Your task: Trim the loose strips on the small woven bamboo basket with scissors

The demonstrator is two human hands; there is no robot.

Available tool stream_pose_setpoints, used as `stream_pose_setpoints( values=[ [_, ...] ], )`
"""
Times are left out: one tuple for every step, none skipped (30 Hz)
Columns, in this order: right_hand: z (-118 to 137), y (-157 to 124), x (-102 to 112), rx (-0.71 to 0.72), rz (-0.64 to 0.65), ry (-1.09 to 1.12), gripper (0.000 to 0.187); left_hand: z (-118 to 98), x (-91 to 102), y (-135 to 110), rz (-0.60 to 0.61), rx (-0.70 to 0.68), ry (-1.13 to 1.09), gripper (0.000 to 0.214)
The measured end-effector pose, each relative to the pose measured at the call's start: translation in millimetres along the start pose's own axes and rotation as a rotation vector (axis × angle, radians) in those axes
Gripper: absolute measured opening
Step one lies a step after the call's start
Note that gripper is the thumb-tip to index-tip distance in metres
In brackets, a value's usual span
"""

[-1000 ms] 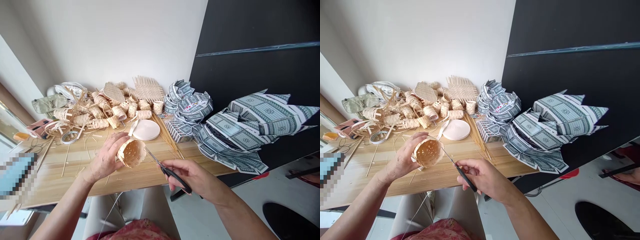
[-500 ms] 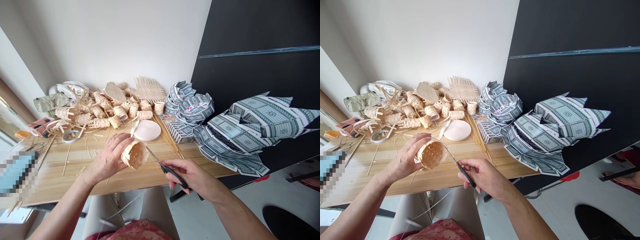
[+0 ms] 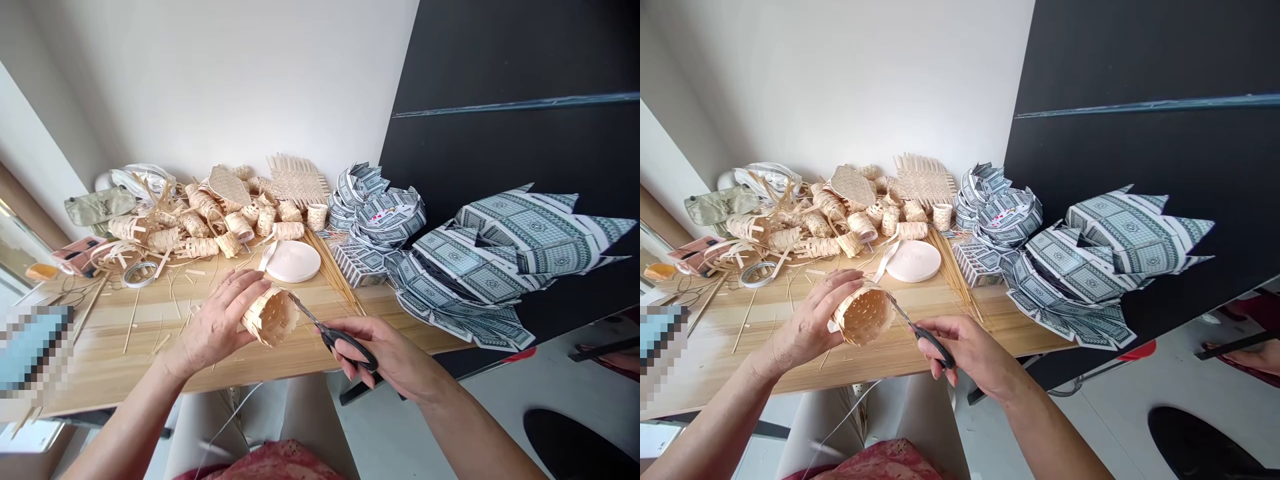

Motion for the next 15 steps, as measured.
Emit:
stream_pose_setpoints(
  values=[
    [0.2,-0.1,-0.3,0.001,-0.005,0.006,0.021,0.0,-0.1,-0.5,-0.002,0.001,0.002,0.063],
    [0.6,-0.3,-1.0,0.004,-0.007,0.010,0.021,0.0,-0.3,-1.1,-0.003,0.002,0.001,0.064],
    [1.3,-0.5,-2.0,0.010,-0.006,0.014,0.020,0.1,-0.5,-1.8,-0.001,0.006,-0.002,0.064],
    [2.3,-0.7,-3.1,0.017,-0.005,0.020,0.020,0.4,-0.7,-2.7,0.000,0.011,-0.007,0.065],
    [3.4,-0.9,-4.3,0.026,-0.005,0.024,0.020,0.6,-0.7,-3.6,-0.001,0.014,-0.013,0.065],
    [4.4,-1.2,-5.7,0.030,-0.003,0.026,0.021,0.8,-0.6,-4.5,-0.004,0.016,-0.020,0.066],
    [5.0,-1.6,-7.2,0.030,-0.001,0.022,0.022,1.0,-0.2,-5.4,-0.010,0.016,-0.026,0.066],
    [5.0,-2.1,-8.8,0.021,0.001,0.012,0.023,1.4,-0.1,-6.2,-0.012,0.019,-0.029,0.066],
    [4.0,-2.9,-10.5,0.000,0.004,-0.005,0.024,2.1,-0.1,-7.1,-0.013,0.027,-0.033,0.067],
    [2.3,-4.0,-12.4,-0.027,0.011,-0.027,0.026,3.2,-0.1,-8.1,-0.014,0.044,-0.042,0.067],
    [0.4,-5.3,-14.3,-0.050,0.018,-0.050,0.028,5.1,-0.3,-9.3,-0.015,0.077,-0.058,0.068],
    [-0.9,-6.8,-15.6,-0.057,0.015,-0.072,0.029,7.6,-0.8,-10.9,-0.018,0.123,-0.083,0.069],
    [-1.1,-8.3,-16.1,-0.036,-0.004,-0.096,0.031,10.6,-1.5,-13.0,-0.021,0.182,-0.118,0.071],
    [0.1,-9.7,-15.5,0.011,-0.041,-0.128,0.031,13.7,-2.8,-15.5,-0.024,0.247,-0.165,0.073],
    [2.8,-11.2,-14.1,0.084,-0.094,-0.174,0.031,16.5,-4.6,-18.4,-0.026,0.309,-0.227,0.075]
  ],
)
Point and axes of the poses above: each hand's wrist, its own y-axis towards the middle knuckle, its own x-axis out of the back of the hand, z = x × y, the point moved 5 cm from there along y, towards the middle knuckle
